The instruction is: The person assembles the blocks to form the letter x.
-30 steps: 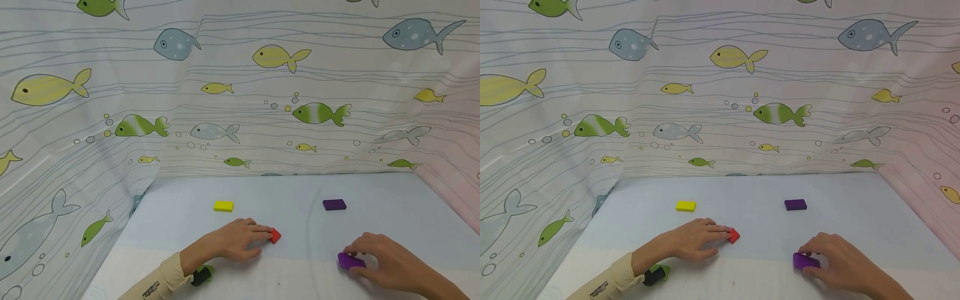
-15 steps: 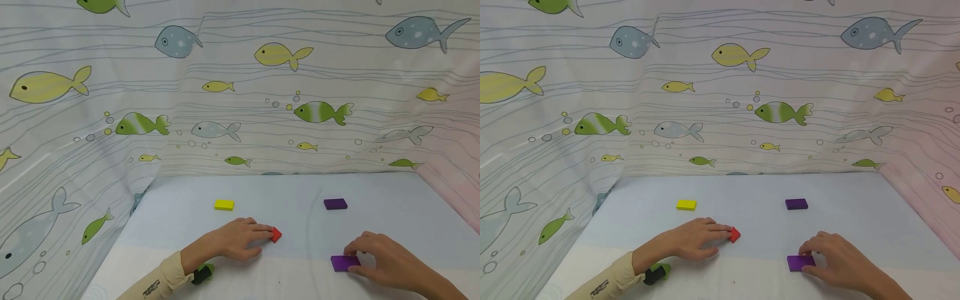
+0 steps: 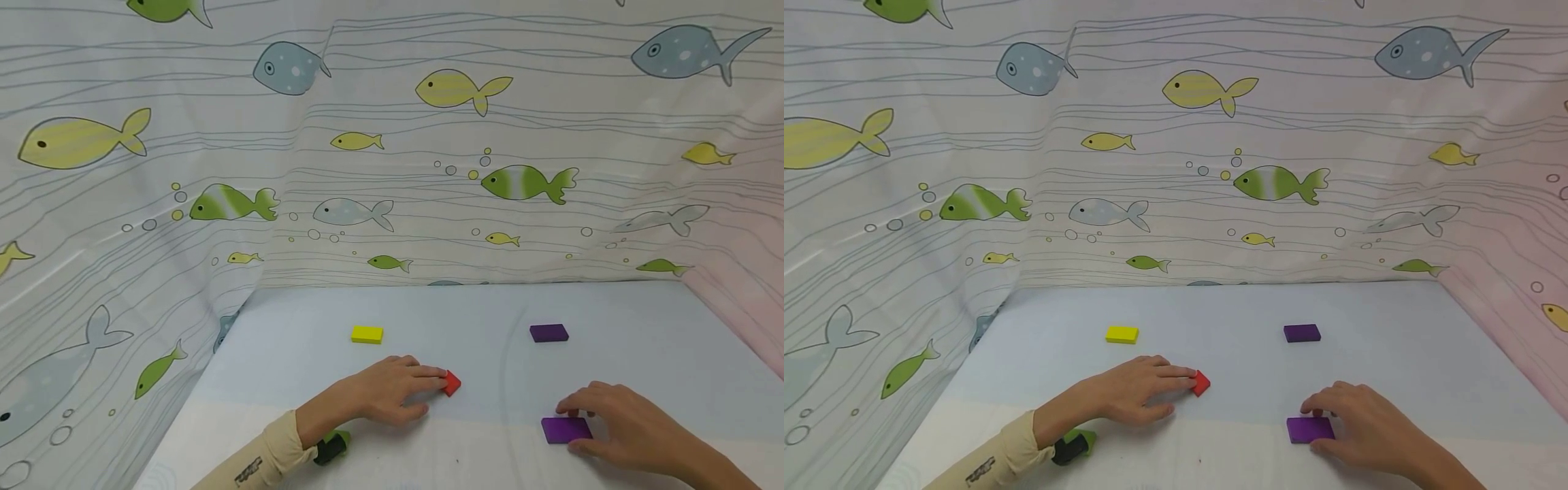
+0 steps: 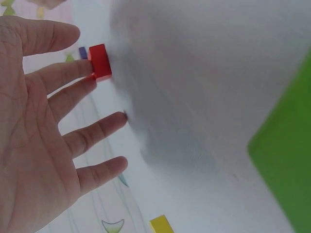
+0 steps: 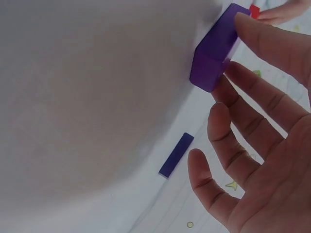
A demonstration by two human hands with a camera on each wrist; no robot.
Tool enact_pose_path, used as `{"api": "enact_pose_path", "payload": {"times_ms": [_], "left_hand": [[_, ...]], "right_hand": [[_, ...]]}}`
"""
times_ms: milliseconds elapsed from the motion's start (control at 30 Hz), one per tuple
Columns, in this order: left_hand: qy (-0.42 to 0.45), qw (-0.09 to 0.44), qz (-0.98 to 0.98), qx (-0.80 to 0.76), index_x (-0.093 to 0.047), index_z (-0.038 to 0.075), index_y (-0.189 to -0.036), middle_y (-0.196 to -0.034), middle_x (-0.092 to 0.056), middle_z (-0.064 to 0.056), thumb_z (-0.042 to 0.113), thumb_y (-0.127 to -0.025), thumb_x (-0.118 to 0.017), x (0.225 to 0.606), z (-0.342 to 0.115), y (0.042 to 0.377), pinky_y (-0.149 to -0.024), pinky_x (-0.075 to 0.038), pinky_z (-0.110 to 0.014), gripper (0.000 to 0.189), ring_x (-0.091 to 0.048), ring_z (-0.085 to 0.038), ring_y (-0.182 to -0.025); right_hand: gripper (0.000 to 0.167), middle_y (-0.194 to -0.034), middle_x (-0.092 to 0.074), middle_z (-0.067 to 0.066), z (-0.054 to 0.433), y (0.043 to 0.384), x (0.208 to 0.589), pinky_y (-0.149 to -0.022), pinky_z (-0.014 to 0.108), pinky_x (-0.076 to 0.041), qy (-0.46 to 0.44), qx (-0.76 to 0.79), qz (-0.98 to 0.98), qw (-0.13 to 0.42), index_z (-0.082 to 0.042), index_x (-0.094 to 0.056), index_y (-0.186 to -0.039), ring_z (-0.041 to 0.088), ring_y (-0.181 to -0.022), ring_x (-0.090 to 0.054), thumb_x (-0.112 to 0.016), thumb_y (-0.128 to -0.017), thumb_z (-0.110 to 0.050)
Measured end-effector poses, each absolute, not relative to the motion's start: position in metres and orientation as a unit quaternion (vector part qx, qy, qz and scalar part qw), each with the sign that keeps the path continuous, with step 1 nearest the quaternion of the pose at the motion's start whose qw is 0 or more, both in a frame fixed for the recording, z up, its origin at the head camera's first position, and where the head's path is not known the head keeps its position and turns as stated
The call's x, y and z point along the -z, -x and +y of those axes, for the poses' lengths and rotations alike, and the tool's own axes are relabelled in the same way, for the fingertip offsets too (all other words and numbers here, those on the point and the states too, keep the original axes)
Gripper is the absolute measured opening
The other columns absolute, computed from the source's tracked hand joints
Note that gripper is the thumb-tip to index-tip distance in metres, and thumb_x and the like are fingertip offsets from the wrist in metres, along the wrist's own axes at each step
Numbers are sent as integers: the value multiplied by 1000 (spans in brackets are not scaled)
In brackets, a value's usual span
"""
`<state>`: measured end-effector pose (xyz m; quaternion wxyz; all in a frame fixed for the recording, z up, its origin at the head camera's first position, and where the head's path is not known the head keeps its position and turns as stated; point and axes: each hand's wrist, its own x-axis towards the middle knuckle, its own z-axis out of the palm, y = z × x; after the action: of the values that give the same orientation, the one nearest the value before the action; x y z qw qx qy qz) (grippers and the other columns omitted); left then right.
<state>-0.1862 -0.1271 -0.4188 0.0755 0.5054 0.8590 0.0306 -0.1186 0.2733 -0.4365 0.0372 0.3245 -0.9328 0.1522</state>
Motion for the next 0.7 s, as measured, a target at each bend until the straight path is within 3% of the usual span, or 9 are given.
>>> {"api": "enact_pose_path", "payload": {"times_ms": [267, 700], "left_hand": [[-508, 65, 858, -27, -48, 21, -147, -150, -44, 10, 34, -99, -48, 418, -128, 186, -102, -40, -39, 50, -48, -17, -123], [-501, 74, 862, -24, -47, 21, -149, -150, -44, 9, 35, -99, -48, 418, -127, 185, -105, -38, -39, 51, -47, -17, -125]], "right_hand": [[29, -97, -58, -28, 270, 119, 436, -73, 34, -53, -321, -143, -936, 18, -37, -70, -104, -1, -85, -54, -75, -81, -54], [31, -98, -59, -25, 269, 117, 439, -74, 39, -53, -317, -128, -940, 18, -34, -70, -104, 2, -85, -55, -74, -81, -54]]}}
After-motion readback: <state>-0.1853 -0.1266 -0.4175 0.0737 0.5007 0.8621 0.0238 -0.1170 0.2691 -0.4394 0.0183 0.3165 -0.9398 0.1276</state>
